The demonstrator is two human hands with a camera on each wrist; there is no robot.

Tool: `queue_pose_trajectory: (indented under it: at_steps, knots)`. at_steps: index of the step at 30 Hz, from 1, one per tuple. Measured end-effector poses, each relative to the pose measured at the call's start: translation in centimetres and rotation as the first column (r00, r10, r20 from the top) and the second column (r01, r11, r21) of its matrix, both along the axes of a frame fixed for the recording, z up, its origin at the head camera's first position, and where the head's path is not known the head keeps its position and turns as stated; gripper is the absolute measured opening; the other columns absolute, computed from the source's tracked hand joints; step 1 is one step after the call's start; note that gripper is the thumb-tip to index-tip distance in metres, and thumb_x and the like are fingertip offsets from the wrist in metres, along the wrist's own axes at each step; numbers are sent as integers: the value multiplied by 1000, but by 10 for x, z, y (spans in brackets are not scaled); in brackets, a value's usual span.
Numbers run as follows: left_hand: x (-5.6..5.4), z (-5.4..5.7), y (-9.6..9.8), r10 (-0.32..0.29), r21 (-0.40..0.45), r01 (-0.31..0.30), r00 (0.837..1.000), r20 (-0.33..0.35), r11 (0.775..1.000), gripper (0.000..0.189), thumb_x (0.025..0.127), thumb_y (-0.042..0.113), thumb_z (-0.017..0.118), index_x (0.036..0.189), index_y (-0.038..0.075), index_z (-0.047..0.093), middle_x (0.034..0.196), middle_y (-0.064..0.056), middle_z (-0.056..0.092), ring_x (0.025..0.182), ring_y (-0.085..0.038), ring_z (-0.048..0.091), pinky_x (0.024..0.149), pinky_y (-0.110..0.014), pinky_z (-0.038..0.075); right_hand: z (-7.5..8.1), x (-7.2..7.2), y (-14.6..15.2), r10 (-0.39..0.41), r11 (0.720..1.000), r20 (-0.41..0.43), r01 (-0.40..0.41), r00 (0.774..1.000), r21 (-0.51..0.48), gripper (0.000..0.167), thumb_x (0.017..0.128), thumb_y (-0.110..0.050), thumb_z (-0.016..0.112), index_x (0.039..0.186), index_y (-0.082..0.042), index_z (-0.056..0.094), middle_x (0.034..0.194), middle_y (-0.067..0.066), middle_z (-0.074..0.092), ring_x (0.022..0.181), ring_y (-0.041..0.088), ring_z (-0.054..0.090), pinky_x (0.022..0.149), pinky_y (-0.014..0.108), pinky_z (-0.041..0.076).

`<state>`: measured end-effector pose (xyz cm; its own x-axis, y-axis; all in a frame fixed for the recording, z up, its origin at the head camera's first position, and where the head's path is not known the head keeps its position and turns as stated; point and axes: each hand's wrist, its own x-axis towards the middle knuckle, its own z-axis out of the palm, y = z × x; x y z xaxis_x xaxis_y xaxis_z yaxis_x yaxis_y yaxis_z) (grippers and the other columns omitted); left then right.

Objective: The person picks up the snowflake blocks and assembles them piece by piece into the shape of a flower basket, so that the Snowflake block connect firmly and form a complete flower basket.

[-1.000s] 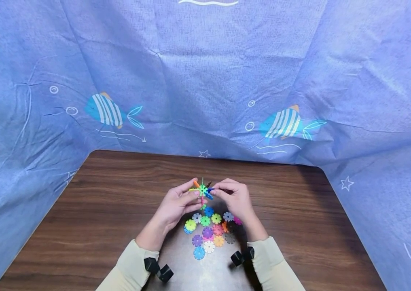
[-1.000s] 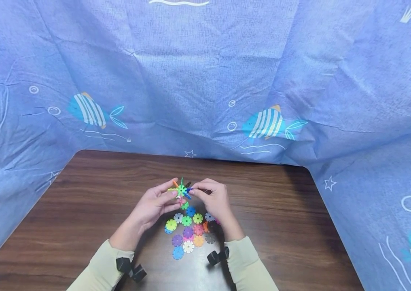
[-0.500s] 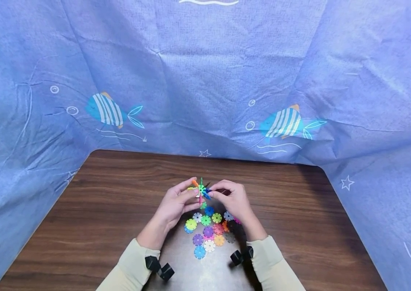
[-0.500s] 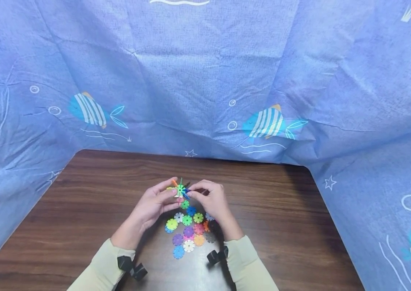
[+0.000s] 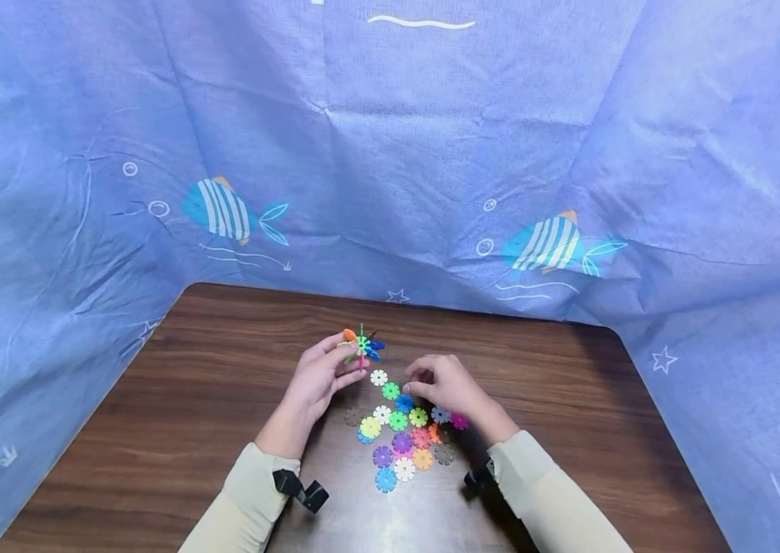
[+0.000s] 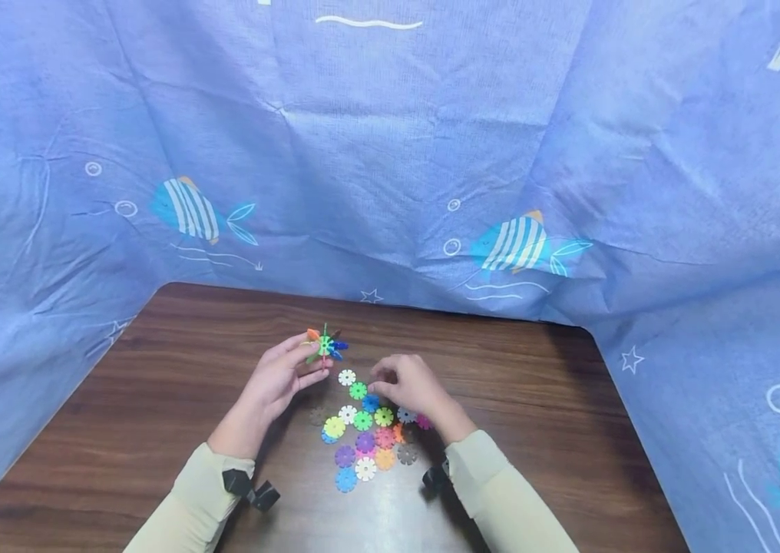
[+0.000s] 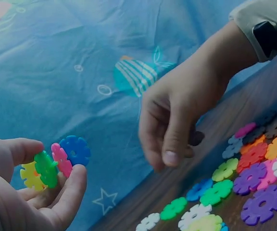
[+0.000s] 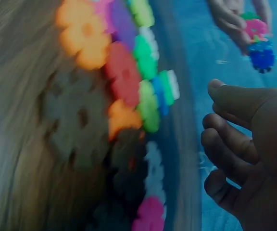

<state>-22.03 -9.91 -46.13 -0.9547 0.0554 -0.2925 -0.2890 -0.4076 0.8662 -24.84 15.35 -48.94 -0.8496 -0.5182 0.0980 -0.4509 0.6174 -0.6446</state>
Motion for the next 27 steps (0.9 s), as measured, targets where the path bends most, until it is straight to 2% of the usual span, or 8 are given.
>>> queue_pose_trajectory:
  at_steps: [4, 7, 11, 14, 17, 20, 24, 27]
  knots:
    - [-1, -5, -1, 1, -11, -1, 1000, 17, 1000, 50, 101, 12, 63, 148, 3, 48, 113, -8, 67, 95, -23, 73, 85, -35, 63, -6, -1, -1, 53, 983, -18, -49, 998, 178, 16, 89, -32, 81, 96, -17, 79, 85, -9, 73, 72, 4, 62, 67, 25, 54]
    - [-1, -7, 0, 3, -10, -3, 1000, 16, 1000, 48, 101, 11, 63, 146, 2, 49, 110, -8, 68, 95, -24, 73, 85, -35, 63, -10, 1, -4, 77, 963, -43, -63, 996, 262, 20, 87, -38, 83, 95, -19, 80, 89, -8, 74, 77, 5, 64, 72, 28, 56]
    - [0, -7, 0, -1, 8, 1, 1000, 4, 1000, 49, 101, 11, 63, 146, 0, 48, 107, -8, 69, 93, -22, 74, 85, -34, 63, -12, 2, -8, 79, 957, -64, -57, 995, 285, 21, 86, -36, 84, 97, -19, 82, 95, -5, 74, 86, 10, 67, 79, 33, 58]
    - [0, -8, 0, -12, 23, 12, 1000, -4, 1000, 52, 102, 12, 63, 148, -3, 45, 107, -8, 69, 94, -22, 75, 86, -34, 63, -13, 1, -9, 70, 959, -63, -50, 996, 278, 18, 84, -32, 85, 96, -18, 82, 94, -5, 74, 88, 11, 67, 82, 34, 59]
    - [0, -9, 1, -28, 25, 28, 1000, -5, 999, 53, 103, 12, 62, 149, -4, 42, 107, -9, 69, 94, -22, 75, 89, -36, 62, -13, 0, -8, 53, 967, -22, -45, 998, 250, 16, 82, -27, 87, 93, -18, 80, 89, -8, 73, 82, 8, 66, 79, 31, 58]
    - [0, -10, 3, -34, 8, 34, 999, -4, 999, 51, 103, 13, 61, 149, -3, 43, 108, -9, 69, 93, -20, 75, 91, -37, 61, -11, -1, -6, 35, 985, 47, -42, 998, 170, 14, 83, -21, 87, 89, -17, 75, 82, -11, 71, 76, 5, 64, 74, 27, 57]
    - [0, -10, 6, -36, -21, 36, 999, -5, 999, 49, 103, 12, 61, 147, -3, 45, 110, -8, 68, 94, -20, 73, 92, -39, 61, -1, -3, -2, -19, 1000, 110, 19, 994, 3, 14, 84, -15, 84, 91, -15, 72, 79, -9, 70, 73, 7, 65, 70, 25, 57]
    - [1, -8, 9, -39, -31, 39, 999, 0, 999, 47, 103, 12, 60, 146, -2, 46, 111, -7, 66, 94, -20, 72, 90, -38, 61, 11, -3, 0, -92, 983, 116, 109, 989, -145, 15, 85, -15, 84, 97, -12, 74, 81, -5, 73, 73, 11, 65, 69, 25, 56]
